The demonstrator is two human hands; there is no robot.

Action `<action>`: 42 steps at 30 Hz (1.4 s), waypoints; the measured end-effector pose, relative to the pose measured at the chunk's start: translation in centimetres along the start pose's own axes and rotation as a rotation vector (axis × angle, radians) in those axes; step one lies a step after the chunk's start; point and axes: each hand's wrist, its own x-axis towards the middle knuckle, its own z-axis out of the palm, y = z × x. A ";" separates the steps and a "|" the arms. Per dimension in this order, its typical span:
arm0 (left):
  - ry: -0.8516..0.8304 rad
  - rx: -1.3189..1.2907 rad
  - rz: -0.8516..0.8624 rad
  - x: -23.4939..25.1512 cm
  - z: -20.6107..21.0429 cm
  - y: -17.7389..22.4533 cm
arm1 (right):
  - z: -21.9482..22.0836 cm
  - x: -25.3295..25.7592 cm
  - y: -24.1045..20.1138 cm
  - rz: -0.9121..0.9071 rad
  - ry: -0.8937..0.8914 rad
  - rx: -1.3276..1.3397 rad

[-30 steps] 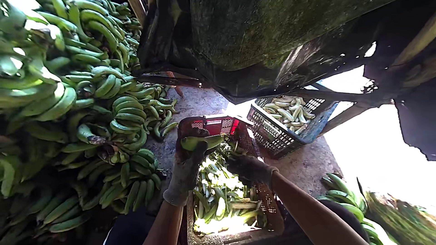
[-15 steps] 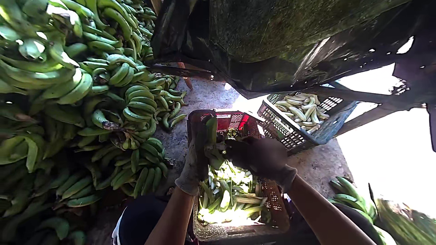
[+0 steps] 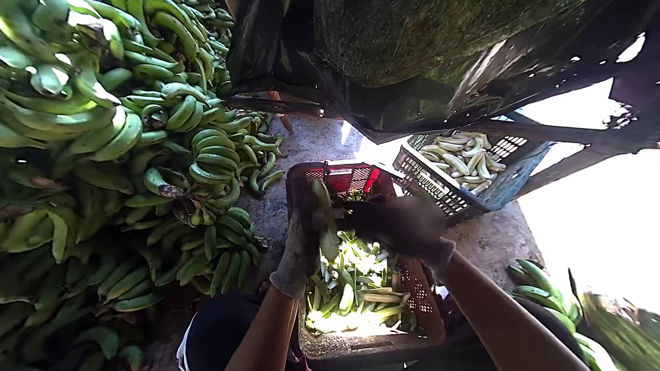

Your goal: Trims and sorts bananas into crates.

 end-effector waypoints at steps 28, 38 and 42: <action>0.003 -0.117 0.012 0.6 1.3 0.8 | -0.7 0.9 0.7 0.016 0.087 -0.025; -0.015 -0.046 -0.098 0.8 0.3 -1.1 | 0.6 0.9 0.2 0.160 0.032 0.058; 0.003 -0.438 -0.015 2.3 -1.6 -2.0 | 2.8 -0.3 -0.3 -0.152 0.170 -0.130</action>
